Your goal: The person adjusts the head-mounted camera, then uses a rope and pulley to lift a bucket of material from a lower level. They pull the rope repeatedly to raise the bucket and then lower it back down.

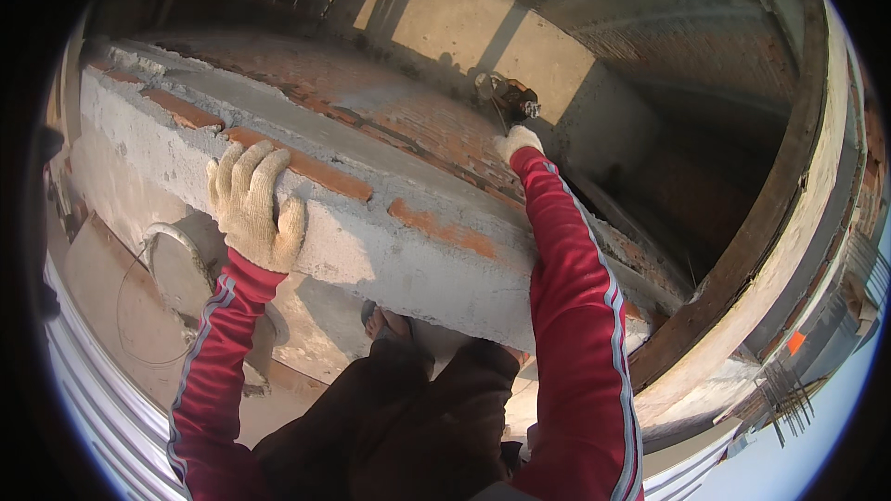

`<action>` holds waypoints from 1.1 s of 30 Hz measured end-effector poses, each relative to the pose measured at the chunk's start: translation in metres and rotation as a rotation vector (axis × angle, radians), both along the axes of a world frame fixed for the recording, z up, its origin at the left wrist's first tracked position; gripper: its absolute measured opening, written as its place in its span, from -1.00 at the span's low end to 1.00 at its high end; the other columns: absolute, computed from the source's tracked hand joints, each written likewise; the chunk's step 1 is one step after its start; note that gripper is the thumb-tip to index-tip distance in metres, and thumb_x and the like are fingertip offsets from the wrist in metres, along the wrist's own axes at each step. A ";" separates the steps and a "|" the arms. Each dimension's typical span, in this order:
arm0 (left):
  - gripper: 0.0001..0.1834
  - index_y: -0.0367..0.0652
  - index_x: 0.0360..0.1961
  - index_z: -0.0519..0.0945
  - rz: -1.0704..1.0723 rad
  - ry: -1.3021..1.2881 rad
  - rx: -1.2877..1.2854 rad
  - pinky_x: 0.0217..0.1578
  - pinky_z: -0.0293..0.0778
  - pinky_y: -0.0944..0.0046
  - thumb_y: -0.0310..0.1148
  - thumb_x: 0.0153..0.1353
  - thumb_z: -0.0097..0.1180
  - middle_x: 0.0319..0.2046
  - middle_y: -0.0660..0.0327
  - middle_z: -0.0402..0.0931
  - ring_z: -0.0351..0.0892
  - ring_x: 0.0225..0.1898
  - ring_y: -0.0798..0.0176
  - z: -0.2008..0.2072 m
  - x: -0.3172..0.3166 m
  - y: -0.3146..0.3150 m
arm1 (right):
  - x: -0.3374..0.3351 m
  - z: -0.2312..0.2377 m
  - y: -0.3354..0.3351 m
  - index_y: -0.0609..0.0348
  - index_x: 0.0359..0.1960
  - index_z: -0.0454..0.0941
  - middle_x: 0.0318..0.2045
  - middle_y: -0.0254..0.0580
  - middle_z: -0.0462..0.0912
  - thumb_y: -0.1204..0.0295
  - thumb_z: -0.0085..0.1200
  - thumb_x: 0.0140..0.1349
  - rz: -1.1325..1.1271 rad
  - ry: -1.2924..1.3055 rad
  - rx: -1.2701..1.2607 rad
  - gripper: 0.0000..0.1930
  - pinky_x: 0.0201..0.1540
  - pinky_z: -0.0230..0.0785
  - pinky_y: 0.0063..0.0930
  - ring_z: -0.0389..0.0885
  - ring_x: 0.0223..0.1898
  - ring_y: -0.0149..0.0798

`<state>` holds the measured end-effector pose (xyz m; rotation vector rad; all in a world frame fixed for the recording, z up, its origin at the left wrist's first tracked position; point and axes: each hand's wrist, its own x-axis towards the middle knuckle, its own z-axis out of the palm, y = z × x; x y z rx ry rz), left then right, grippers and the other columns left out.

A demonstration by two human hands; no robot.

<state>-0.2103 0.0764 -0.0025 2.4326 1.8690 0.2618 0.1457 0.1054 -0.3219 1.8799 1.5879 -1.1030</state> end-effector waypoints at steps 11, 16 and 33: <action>-0.49 -0.13 0.01 0.46 0.019 0.008 -0.052 0.21 0.02 -0.16 -0.19 -0.01 0.06 0.05 0.10 0.39 0.23 0.17 -0.08 0.012 0.000 -0.006 | 0.046 0.193 0.013 0.41 -0.12 0.54 -0.19 0.31 0.61 -0.14 0.05 0.09 -0.270 0.010 0.250 -0.30 0.02 0.40 -0.17 0.58 -0.05 0.15; -0.42 -0.13 0.13 0.38 0.055 0.075 -0.258 0.26 0.05 -0.09 -0.10 0.11 0.07 0.20 0.04 0.27 0.17 0.25 -0.10 0.066 -0.008 -0.007 | 0.067 0.315 -0.003 0.48 -0.04 0.44 -0.13 0.32 0.59 -0.16 0.03 0.13 -0.440 0.127 0.228 -0.24 0.05 0.37 -0.20 0.55 0.02 0.14; -0.78 -0.30 -0.27 0.55 1.021 -0.375 -0.569 -0.28 0.46 0.21 -0.37 0.13 0.07 -0.40 0.09 0.56 0.52 -0.37 0.17 0.556 -0.107 -0.422 | 0.080 0.863 -0.006 0.31 -0.38 0.47 -0.66 -0.17 0.45 -0.12 -0.06 0.25 -0.575 0.502 0.118 -0.41 -0.62 0.26 -0.33 0.43 -0.66 -0.29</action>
